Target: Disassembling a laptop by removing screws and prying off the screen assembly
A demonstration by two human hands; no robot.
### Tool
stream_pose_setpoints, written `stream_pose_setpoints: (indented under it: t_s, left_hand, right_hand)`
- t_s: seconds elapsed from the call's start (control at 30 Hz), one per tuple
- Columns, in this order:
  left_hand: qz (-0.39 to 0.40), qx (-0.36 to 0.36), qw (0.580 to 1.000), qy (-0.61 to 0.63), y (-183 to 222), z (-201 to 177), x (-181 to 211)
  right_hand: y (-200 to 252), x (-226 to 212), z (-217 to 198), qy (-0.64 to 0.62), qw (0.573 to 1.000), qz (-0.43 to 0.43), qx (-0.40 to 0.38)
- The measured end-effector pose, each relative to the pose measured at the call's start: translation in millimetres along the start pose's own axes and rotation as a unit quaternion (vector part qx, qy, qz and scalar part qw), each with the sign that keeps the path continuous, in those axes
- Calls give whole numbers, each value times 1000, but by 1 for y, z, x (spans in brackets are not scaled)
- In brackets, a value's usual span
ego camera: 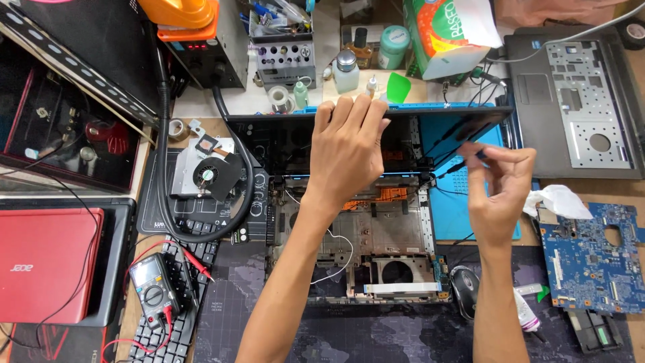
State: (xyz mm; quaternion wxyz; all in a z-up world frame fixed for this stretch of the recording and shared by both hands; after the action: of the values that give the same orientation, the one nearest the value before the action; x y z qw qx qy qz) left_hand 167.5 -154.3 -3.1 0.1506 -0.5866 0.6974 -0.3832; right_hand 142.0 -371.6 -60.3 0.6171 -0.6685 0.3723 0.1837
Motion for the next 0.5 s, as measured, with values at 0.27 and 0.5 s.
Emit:
stream_pose_setpoints:
  t_s: [0.27, 0.5]
  left_hand:
    - [-1, 1, 1000, 2, -1, -3, 1]
    - [0, 4, 1000, -2, 0, -2, 0]
  right_hand:
    - [-1, 0, -3, -4, 1000, 18, -8]
    - [9, 13, -7, 87, 996, -3, 19]
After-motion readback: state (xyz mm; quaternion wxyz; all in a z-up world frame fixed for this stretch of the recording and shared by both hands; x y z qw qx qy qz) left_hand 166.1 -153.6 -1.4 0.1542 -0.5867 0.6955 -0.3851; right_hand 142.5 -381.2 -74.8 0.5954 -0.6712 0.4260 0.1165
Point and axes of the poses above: each hand's wrist, its own y-axis away from the middle knuckle, its own z-axis out of the palm, x = y × z, the point moved 5 cm from there along -y, towards the middle knuckle, and after that the axes turned 14 degrees about -z, right-handed, at the moved point
